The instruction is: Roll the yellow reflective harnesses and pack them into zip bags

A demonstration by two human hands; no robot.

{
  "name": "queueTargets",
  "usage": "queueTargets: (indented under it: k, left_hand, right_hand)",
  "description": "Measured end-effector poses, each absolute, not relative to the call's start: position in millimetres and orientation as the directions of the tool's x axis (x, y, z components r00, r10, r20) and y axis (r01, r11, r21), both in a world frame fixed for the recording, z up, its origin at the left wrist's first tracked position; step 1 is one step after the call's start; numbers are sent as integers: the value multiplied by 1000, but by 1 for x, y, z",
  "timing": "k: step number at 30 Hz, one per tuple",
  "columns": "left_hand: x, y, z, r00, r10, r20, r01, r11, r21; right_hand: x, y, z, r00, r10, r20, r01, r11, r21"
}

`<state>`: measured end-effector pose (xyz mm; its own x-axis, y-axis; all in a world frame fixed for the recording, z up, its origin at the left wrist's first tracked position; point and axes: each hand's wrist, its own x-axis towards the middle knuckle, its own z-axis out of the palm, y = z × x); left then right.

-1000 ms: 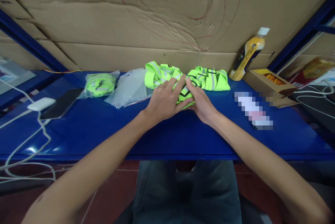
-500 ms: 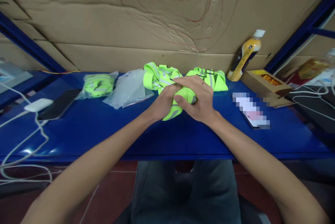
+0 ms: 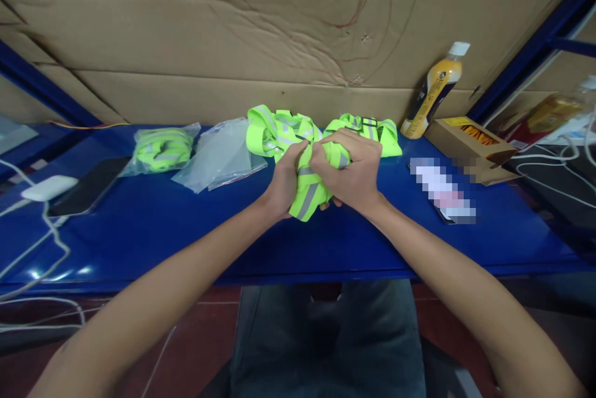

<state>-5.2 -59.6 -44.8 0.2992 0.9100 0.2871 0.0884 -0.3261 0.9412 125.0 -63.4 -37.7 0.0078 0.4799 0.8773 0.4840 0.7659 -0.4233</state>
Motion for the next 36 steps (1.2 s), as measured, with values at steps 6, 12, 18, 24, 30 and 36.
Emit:
queueTargets:
  k: [6, 12, 18, 24, 30, 36]
  left_hand:
    - [-9, -74, -39, 220, 844, 490, 105, -519, 848]
    - [-4, -85, -53, 322, 391, 862, 504, -842, 194]
    - [-4, -71, -57, 107, 564, 819, 335, -796, 505]
    - [-6, -68, -53, 97, 754, 650, 172, -656, 735]
    - [-14, -57, -54, 16, 760, 649, 253, -631, 733]
    - [-17, -46, -53, -20, 838, 545, 157, -536, 830]
  right_hand:
    - [144, -41, -36, 307, 615, 726, 457, 574, -680]
    - [134, -40, -42, 404, 714, 572, 282, 498, -820]
    - [121, -49, -57, 330, 842, 427, -37, 463, -886]
    - [128, -44, -63, 266, 829, 492, 41, 501, -865]
    - [132, -44, -65, 26, 869, 494, 32, 493, -869]
    - [137, -49, -65, -82, 834, 546, 191, 551, -812]
